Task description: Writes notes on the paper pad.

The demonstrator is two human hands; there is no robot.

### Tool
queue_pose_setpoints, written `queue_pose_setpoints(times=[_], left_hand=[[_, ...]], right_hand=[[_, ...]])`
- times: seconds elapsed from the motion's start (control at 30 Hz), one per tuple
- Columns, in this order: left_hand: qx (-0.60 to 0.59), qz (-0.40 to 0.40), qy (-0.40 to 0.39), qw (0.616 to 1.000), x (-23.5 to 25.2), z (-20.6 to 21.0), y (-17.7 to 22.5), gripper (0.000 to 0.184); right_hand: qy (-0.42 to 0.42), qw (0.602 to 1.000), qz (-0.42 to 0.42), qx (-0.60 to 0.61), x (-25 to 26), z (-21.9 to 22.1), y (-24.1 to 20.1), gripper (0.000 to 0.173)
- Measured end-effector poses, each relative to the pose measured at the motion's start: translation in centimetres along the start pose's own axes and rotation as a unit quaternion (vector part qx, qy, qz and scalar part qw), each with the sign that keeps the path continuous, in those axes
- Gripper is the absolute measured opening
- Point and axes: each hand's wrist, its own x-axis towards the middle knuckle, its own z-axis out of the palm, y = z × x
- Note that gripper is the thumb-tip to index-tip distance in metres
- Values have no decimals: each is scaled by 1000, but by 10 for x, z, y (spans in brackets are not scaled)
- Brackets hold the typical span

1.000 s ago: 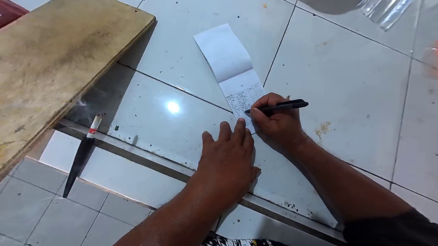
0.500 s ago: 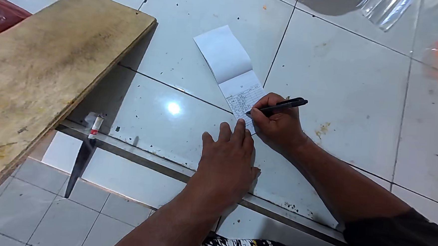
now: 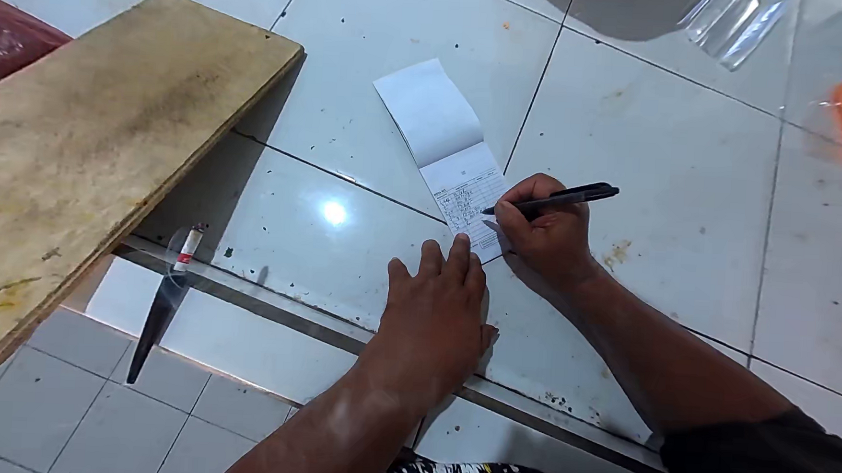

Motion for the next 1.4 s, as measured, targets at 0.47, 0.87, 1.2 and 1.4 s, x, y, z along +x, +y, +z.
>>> queue_pose_setpoints(times=[0.47,0.87,1.2,1.4], left_hand=[[3,1,5,1000,0,2,0,84],[8,0,4,1000,1,2,0,85],[5,-3,-2,1000,0,1,0,84],[8,-5,-9,1000,0,0,0,85]], right_hand=[[-46,998,35,-30,-4,3,-1,5],[-29,998,28,-41,-3,3,2,6],[-12,997,31,-72,-2,4,1,7],[0,997,28,-71,-2,2,1,8]])
